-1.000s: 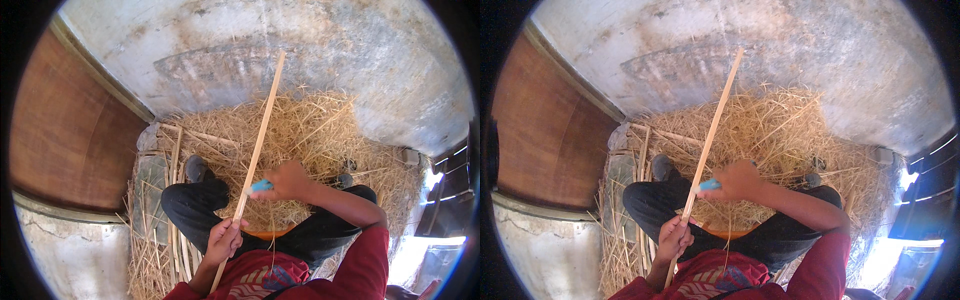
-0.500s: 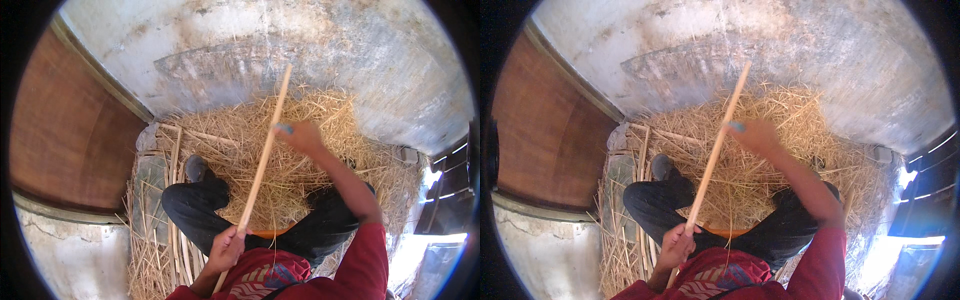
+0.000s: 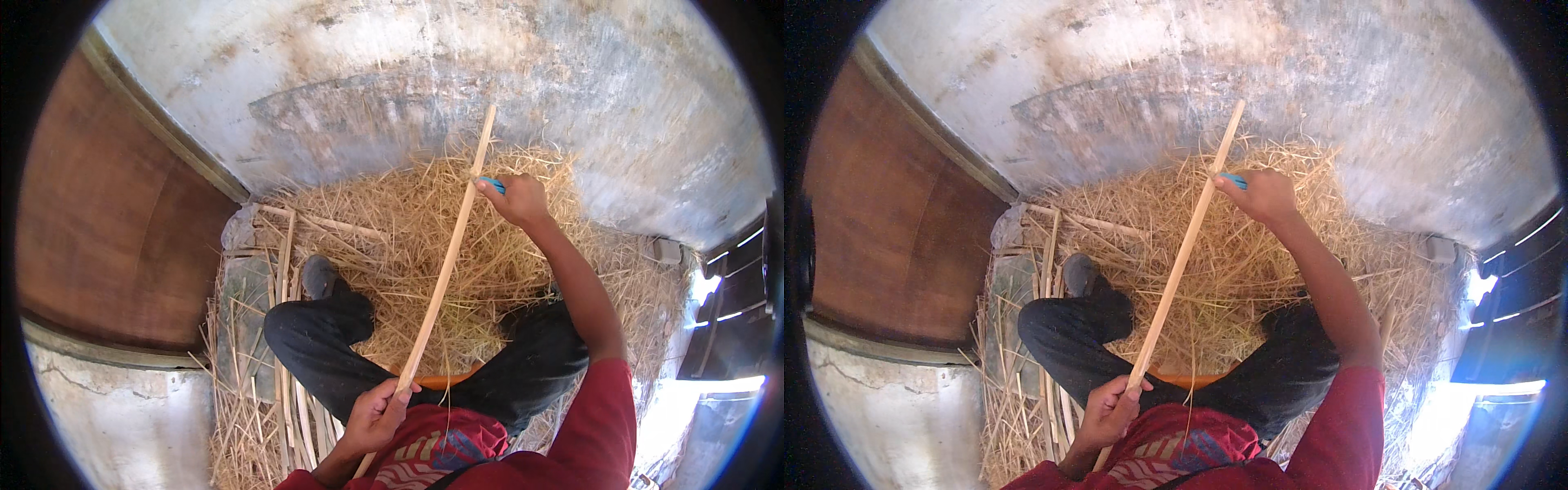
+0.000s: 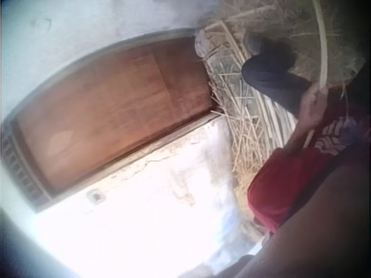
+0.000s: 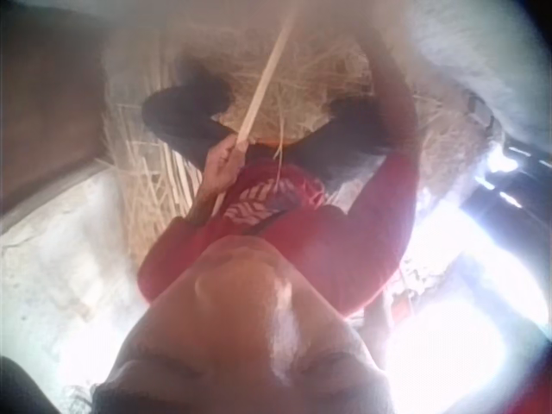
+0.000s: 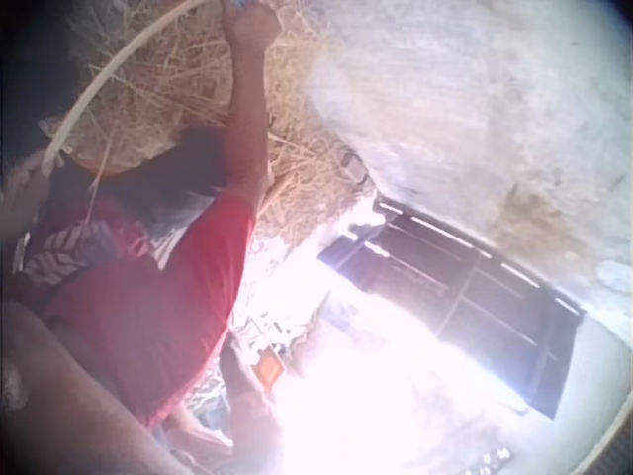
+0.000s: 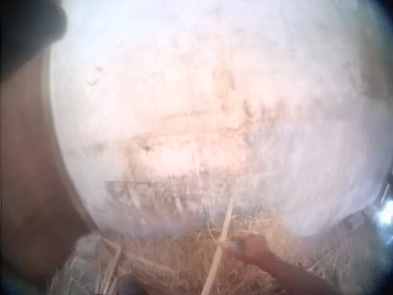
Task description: The person sits on a straw-covered floor and uses a utility knife to peel the outer layer off a long bamboo stick. They hold the stick with their left hand and scrape it with the knife in their right hand, creating thin strips of bamboo.
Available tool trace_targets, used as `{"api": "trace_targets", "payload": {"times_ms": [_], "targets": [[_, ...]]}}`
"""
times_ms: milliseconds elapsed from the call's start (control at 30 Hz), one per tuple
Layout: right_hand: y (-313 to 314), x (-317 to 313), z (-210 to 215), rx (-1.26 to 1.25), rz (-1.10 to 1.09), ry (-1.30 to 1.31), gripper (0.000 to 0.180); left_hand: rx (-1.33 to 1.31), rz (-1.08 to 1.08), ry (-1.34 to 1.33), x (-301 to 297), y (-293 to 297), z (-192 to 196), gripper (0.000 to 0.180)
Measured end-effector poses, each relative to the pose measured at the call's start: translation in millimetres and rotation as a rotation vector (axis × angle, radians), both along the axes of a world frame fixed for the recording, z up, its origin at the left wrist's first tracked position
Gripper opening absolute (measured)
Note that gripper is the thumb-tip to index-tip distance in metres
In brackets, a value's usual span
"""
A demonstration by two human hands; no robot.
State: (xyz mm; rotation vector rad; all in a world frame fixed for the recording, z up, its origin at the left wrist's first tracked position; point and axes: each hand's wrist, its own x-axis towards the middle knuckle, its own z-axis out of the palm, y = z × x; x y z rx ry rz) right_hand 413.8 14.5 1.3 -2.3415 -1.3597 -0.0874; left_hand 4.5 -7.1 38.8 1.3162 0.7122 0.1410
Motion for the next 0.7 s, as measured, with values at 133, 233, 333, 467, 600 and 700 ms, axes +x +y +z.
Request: {"api": "trace_targets", "payload": {"times_ms": [133,233,333,467,600,700], "targets": [[8.5,36.0,5.2,-0.064,-0.313,0.278,0.073,0.019,-0.063,0.029,-2.2,-1.9,3.5,0.022],[-17.3,91.8,4.4,-0.045,-0.445,0.146,0.079,0.001,-0.147,0.116,-20.2,-12.5,0.1,0.023],[-34.2,110.4,-0.4,0.070,-0.590,0.175,0.086,-0.032,-0.167,0.137,-28.5,-14.5,8.8,0.024],[-54.4,130.6,-11.8,0.083,-0.667,0.322,0.087,-0.045,-0.115,0.105,-28.6,-13.0,6.8,0.026],[-45.8,110.4,-6.1,0.070,-0.625,0.288,0.084,-0.021,-0.114,0.060,-27.1,-9.9,1.5,0.025],[-40.7,82.9,2.0,0.084,-0.488,0.265,0.081,0.030,-0.077,0.035,-24.9,-8.1,2.7,0.025]]}}
